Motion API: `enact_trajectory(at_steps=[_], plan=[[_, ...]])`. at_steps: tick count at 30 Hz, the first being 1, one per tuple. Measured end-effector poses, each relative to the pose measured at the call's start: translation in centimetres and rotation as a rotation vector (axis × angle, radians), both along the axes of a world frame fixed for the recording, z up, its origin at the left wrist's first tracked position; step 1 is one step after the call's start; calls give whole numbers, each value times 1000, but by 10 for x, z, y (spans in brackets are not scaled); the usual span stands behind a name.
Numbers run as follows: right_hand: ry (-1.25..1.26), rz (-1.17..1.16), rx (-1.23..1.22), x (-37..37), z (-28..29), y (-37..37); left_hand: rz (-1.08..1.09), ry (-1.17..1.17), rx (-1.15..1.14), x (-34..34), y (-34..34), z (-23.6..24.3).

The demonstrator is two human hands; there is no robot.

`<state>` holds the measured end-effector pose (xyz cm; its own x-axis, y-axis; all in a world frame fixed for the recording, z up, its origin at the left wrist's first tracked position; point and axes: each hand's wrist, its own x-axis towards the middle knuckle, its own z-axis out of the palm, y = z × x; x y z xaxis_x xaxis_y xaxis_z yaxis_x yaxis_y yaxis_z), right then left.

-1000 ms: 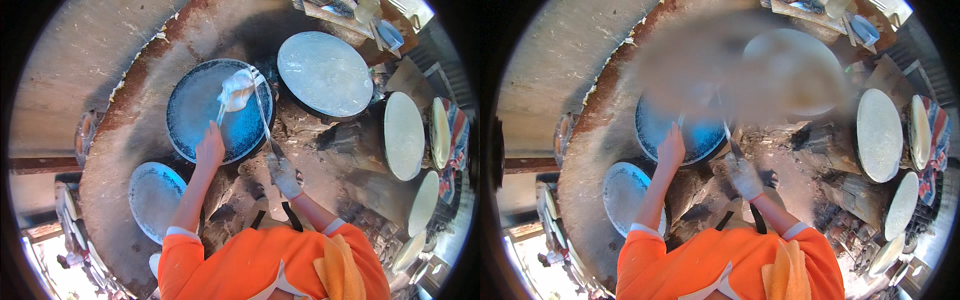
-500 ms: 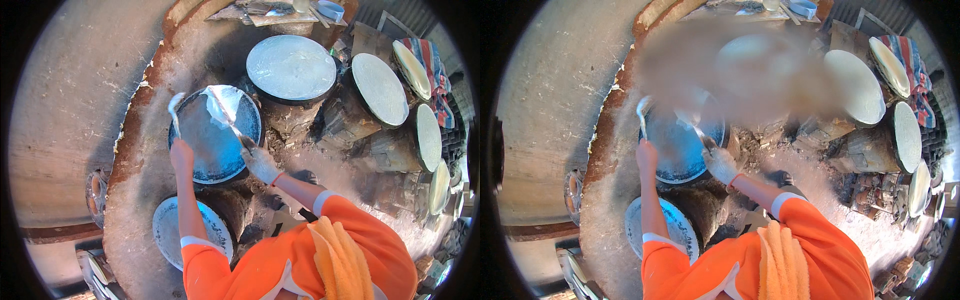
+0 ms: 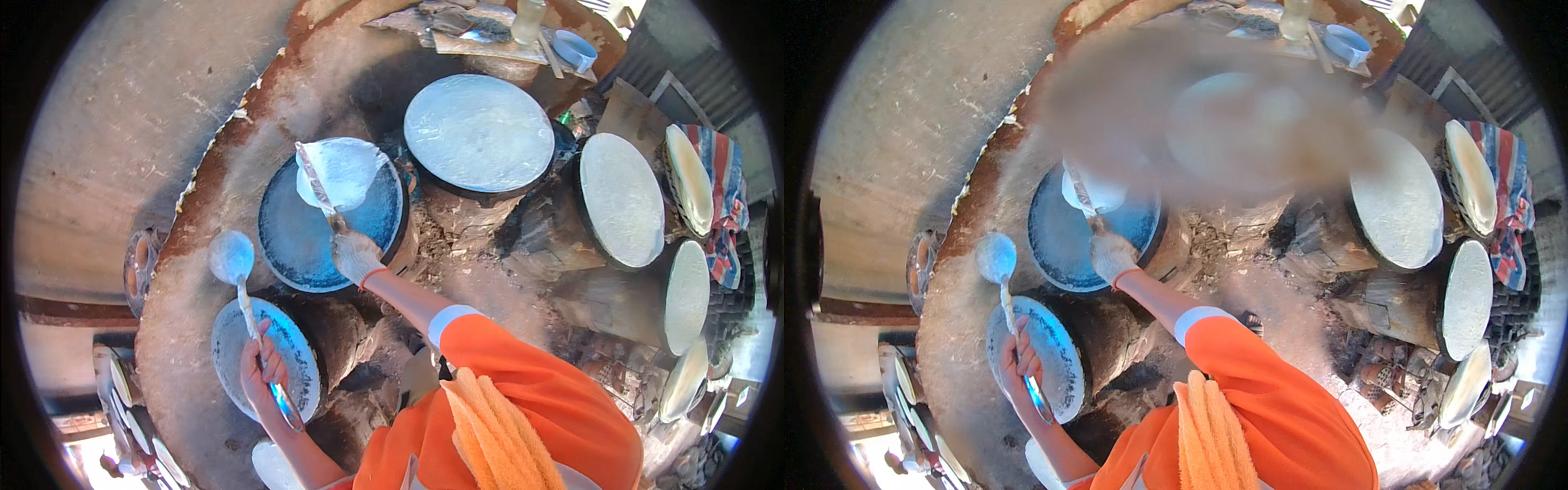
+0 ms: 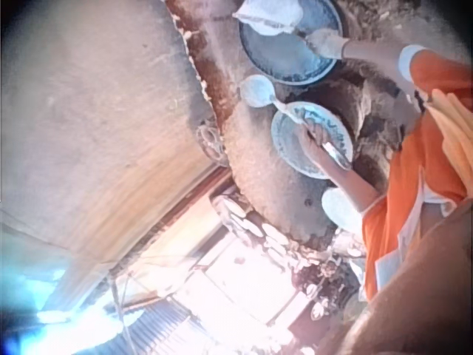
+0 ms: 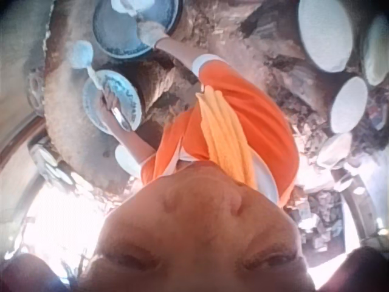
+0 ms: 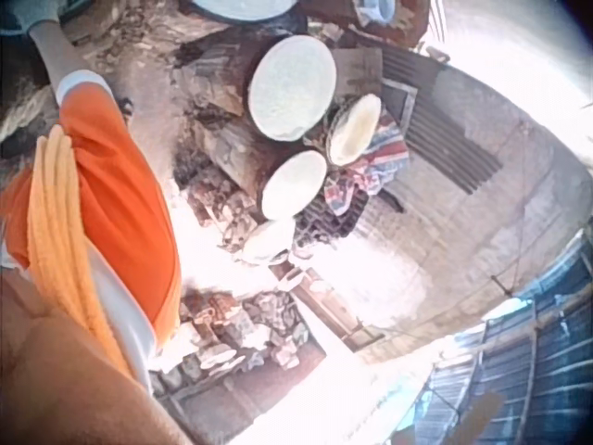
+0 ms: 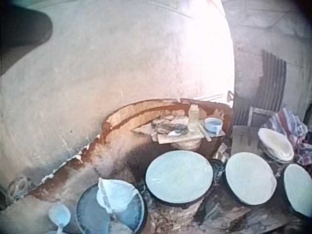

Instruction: The person ladles batter onto several hot griddles and spreads it into thin circles using a wooden spreader. They flip the crepes with a ladle and stack the cooked ones on a nearby surface. The process is repeated continuously across multiple griddles.

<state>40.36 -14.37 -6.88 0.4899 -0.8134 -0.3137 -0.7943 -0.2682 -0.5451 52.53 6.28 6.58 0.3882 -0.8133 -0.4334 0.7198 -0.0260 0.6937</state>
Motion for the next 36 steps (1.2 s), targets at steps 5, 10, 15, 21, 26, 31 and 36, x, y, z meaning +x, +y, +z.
enact_trajectory(at_steps=[5,10,15,21,26,31,36], plan=[[-43,8,-298,-45,-54,-13,-83,-56,-58,8,0,0],[-401,-353,-237,-82,-59,-20,-83,-106,-76,18,-8,-15],[-119,-90,-281,-50,-106,-52,-122,-104,-77,18,-31,-21],[72,320,-104,-40,0,-33,62,-107,-8,-6,-28,-16],[-444,142,-96,-79,-93,-115,149,-138,65,-34,-40,-3],[168,397,35,-39,21,-77,201,-131,103,-36,-57,-10],[-239,634,-316,-76,-43,-78,161,-175,183,-14,-77,-39]])
